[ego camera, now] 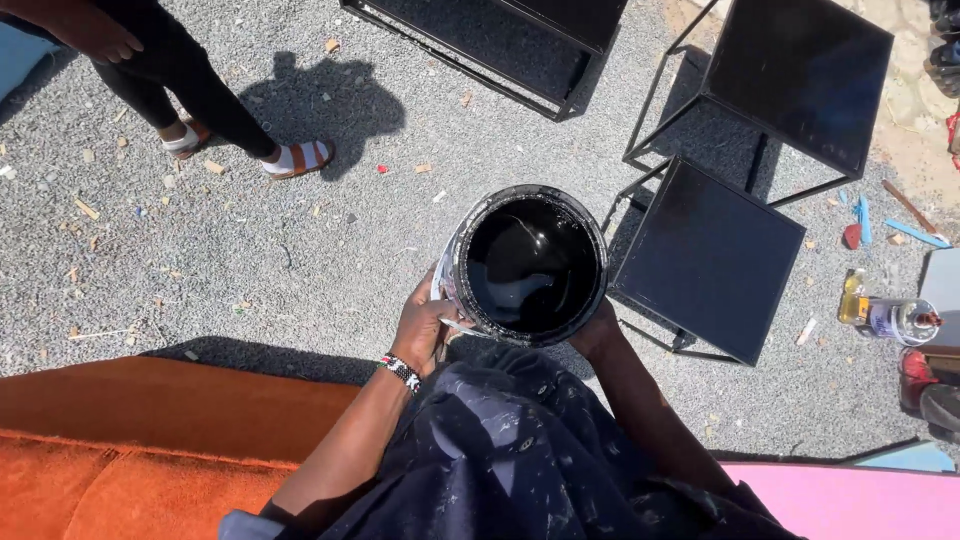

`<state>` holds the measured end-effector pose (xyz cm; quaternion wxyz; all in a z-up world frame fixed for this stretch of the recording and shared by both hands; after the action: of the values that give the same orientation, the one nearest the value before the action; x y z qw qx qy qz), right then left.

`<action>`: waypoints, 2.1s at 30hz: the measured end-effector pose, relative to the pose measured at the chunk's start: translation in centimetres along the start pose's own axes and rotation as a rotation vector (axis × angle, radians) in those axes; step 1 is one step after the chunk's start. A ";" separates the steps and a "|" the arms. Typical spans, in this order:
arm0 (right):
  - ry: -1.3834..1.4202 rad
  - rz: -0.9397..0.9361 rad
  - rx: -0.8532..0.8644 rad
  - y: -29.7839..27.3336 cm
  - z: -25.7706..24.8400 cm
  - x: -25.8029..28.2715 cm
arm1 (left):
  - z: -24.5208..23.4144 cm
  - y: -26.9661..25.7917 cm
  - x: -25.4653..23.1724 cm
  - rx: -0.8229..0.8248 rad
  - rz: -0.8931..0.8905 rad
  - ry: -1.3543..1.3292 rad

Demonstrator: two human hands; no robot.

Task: The person paints a black metal table with black paint using a cloth. They repeatedly dip the cloth into a paint can and wipe the surface. Later, they pour a yellow liquid from a bottle into the paint can and stir the mixture.

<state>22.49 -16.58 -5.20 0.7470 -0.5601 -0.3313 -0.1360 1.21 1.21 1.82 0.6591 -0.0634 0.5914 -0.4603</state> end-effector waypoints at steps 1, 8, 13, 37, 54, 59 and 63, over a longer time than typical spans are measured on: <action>0.017 -0.005 -0.013 -0.4 -0.5 0.1 | -1.0 1.2 0.5 -0.017 0.001 0.001; 0.208 -0.011 -0.104 -5.2 -3.6 2.2 | -10.3 8.3 6.7 -0.049 0.010 -0.177; -0.089 -0.083 -0.277 -4.8 -7.9 0.7 | -11.8 12.9 10.1 -0.035 -0.005 -0.150; -0.006 -0.241 -0.190 -7.7 -12.2 1.8 | -6.0 10.7 10.3 0.045 -0.177 -0.087; 0.059 -0.255 -0.258 -5.7 -14.0 2.1 | -6.8 12.1 8.0 0.012 -0.179 0.018; -0.032 -0.315 -0.252 -6.7 -11.8 1.9 | -0.9 6.7 1.1 0.017 -0.148 0.177; -0.017 -0.310 -0.257 -7.8 -9.9 3.0 | -4.6 9.1 7.0 0.015 -0.211 0.128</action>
<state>23.60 -27.84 1.05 0.6366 -0.5945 -0.3997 -0.2856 1.39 3.71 -10.30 0.5684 -0.0910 0.6188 -0.5345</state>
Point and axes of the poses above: each hand's wrist, its own y-axis towards the middle knuckle, its own z-axis out of the palm, x = y × z, the point moved 5 cm from there along y, towards the middle knuckle, and after that the axes turned 7 degrees about -x, right-handed, at the moved point
